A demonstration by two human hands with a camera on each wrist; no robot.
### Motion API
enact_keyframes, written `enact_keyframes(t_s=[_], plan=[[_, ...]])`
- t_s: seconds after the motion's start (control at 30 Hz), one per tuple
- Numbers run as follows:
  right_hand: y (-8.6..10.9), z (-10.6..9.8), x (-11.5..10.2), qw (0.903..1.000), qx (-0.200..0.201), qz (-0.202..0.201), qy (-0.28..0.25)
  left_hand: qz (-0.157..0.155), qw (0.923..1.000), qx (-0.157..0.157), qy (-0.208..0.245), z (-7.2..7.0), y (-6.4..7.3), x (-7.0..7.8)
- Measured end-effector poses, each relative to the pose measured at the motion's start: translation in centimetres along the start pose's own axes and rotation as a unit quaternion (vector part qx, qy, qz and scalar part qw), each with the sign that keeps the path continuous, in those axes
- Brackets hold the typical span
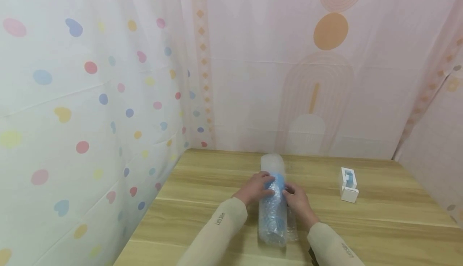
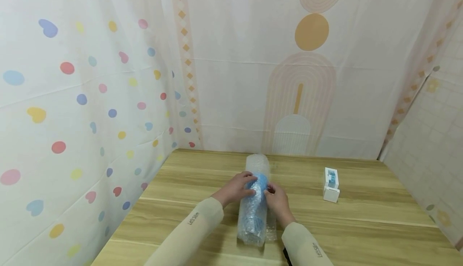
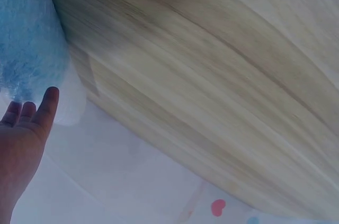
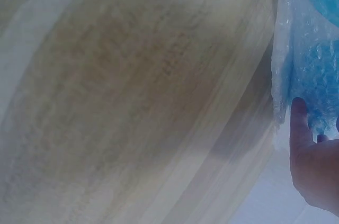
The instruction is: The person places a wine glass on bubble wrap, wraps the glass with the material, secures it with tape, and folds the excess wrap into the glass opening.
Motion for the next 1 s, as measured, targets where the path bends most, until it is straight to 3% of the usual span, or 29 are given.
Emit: enact_keyframes(t_s=[0.3, 0.57, 1.0], plan=[[-0.02, -0.18, 0.33, 0.9999, -0.011, -0.001, 0.003, -0.002, 0.9996, -0.008, -0.026, 0.03, -0.04, 0.73], [0.08, -0.36, 0.26, 0.9990, -0.018, -0.008, 0.041, 0.008, 0.9994, -0.008, -0.034, 0.05, -0.18, 0.88], [0.06, -0.35, 0.58, 0.9994, -0.026, -0.003, 0.024, 0.001, 0.9982, -0.021, -0.056, 0.40, -0.38, 0.79]])
Point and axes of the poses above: each hand's wrist, its own y-axis away from the middle knuckle, its own z-axis out of the palm, x = y × z, the point moved 7 cm from there along -y, towards the middle knuckle, and after that the axes turned 12 degrees about x, right-handed, at the moved point
